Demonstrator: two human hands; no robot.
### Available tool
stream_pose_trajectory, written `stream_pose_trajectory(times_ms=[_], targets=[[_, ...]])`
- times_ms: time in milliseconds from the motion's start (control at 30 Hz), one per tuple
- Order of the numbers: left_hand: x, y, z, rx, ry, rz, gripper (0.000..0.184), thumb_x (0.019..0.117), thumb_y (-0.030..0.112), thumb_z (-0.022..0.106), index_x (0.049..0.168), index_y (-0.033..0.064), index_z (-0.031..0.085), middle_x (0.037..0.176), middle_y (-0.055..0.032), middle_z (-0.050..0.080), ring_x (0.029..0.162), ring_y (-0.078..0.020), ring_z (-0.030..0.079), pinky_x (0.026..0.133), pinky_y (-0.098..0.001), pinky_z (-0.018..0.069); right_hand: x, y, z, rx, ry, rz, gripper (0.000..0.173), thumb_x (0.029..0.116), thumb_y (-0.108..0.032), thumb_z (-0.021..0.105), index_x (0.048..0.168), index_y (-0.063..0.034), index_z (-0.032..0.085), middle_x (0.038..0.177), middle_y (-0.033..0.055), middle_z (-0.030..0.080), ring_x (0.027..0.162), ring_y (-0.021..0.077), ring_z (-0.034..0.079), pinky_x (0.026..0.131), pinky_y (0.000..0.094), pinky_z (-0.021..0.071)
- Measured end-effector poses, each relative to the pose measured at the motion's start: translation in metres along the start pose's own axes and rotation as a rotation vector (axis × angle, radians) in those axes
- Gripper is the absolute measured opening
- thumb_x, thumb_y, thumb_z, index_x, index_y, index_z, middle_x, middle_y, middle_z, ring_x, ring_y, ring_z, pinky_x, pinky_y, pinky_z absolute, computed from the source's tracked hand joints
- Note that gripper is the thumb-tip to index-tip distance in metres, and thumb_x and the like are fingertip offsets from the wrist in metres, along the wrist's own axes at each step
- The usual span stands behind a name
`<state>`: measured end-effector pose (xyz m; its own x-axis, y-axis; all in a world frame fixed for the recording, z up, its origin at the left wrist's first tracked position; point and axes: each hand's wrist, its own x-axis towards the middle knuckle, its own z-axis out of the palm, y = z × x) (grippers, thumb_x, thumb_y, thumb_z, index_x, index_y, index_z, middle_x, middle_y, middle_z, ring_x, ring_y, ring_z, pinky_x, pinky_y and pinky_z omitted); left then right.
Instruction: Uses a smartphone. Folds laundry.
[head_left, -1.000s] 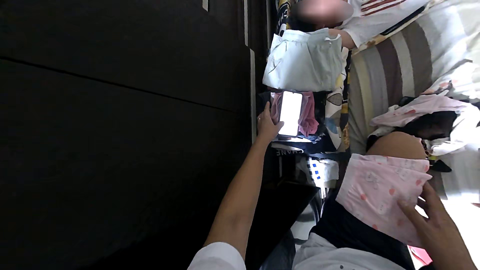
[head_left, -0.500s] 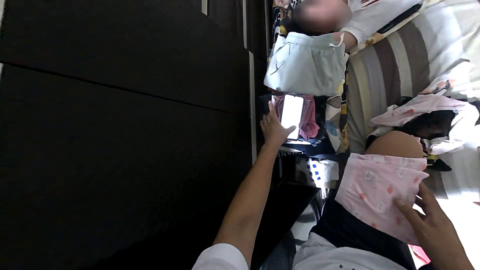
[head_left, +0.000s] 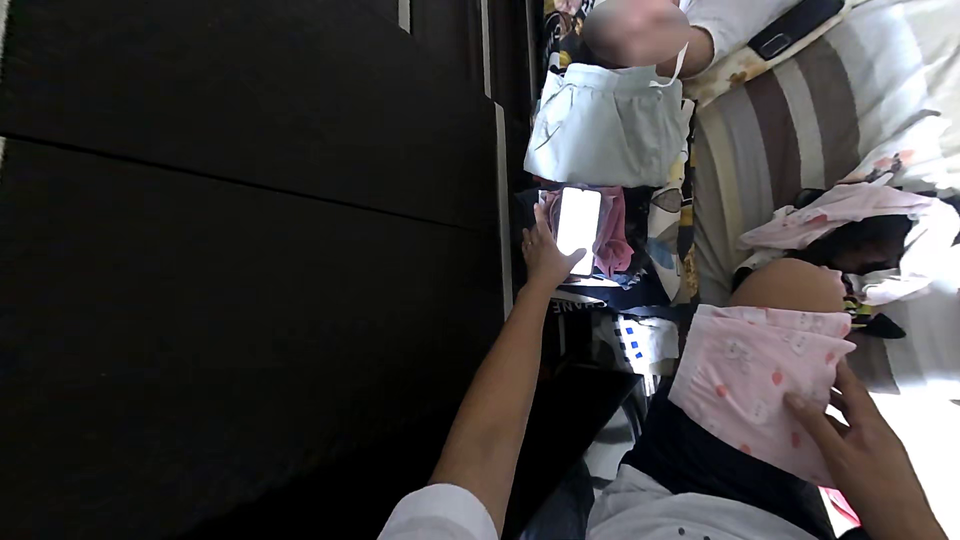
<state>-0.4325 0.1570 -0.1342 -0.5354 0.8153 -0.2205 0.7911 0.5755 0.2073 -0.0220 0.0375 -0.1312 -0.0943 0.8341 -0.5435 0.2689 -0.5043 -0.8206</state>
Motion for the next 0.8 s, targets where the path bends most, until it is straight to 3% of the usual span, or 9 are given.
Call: stream_pose_trajectory(times_ms=[267, 367, 500, 633, 800], targets=[[0.006, -0.007, 0.001, -0.024, 0.002, 0.012, 0.126, 0.0792, 0.036, 0.088, 0.164, 0.0064, 0.000, 0.156, -0.0327, 0.036, 0.148, -0.0501, 0.029, 0.121, -0.0616, 0.0236, 0.000, 0.000, 0.001, -0.014, 0.004, -0.004, 0.083, 0.0910, -0.041, 0.063, 0.159, -0.0041, 0.032, 0.150, 0.0213, 0.047, 0.122, 0.0185, 0.060, 0.094, 0.0322, 0.0540], [0.013, -0.014, -0.004, -0.071, -0.057, 0.032, 0.116, 0.0856, 0.027, 0.083, 0.164, 0.0046, 0.001, 0.153, -0.0352, 0.038, 0.143, -0.0498, 0.038, 0.118, -0.0599, 0.0312, 0.000, 0.000, 0.001, -0.022, 0.002, -0.008, 0.084, 0.0909, -0.041, 0.063, 0.159, -0.0041, 0.031, 0.151, 0.0213, 0.047, 0.124, 0.0198, 0.060, 0.095, 0.0338, 0.0538], [0.014, -0.022, -0.023, -0.196, -0.190, 0.019, 0.111, 0.0911, 0.014, 0.076, 0.164, 0.0106, -0.007, 0.163, -0.0293, 0.026, 0.145, -0.0407, 0.041, 0.116, -0.0543, 0.0379, 0.000, -0.001, 0.002, -0.025, 0.007, -0.005, 0.082, 0.0913, -0.039, 0.063, 0.159, -0.0035, 0.032, 0.151, 0.0224, 0.047, 0.124, 0.0211, 0.059, 0.094, 0.0348, 0.0538], [0.012, -0.027, -0.029, -0.179, -0.226, 0.064, 0.120, 0.0854, 0.014, 0.083, 0.164, 0.0104, -0.008, 0.168, -0.0231, 0.017, 0.149, -0.0355, 0.036, 0.119, -0.0516, 0.0353, 0.000, 0.000, 0.003, -0.016, 0.005, -0.008, 0.082, 0.0910, -0.039, 0.064, 0.159, -0.0047, 0.032, 0.151, 0.0214, 0.047, 0.125, 0.0206, 0.059, 0.094, 0.0347, 0.0537], [0.013, -0.027, -0.021, -0.132, -0.205, 0.057, 0.126, 0.0796, 0.016, 0.088, 0.165, 0.0114, -0.005, 0.161, -0.0317, 0.027, 0.145, -0.0447, 0.039, 0.116, -0.0572, 0.0377, 0.000, 0.001, 0.002, -0.016, 0.006, -0.009, 0.083, 0.0906, -0.041, 0.064, 0.158, -0.0045, 0.033, 0.151, 0.0220, 0.047, 0.124, 0.0206, 0.059, 0.094, 0.0347, 0.0541]])
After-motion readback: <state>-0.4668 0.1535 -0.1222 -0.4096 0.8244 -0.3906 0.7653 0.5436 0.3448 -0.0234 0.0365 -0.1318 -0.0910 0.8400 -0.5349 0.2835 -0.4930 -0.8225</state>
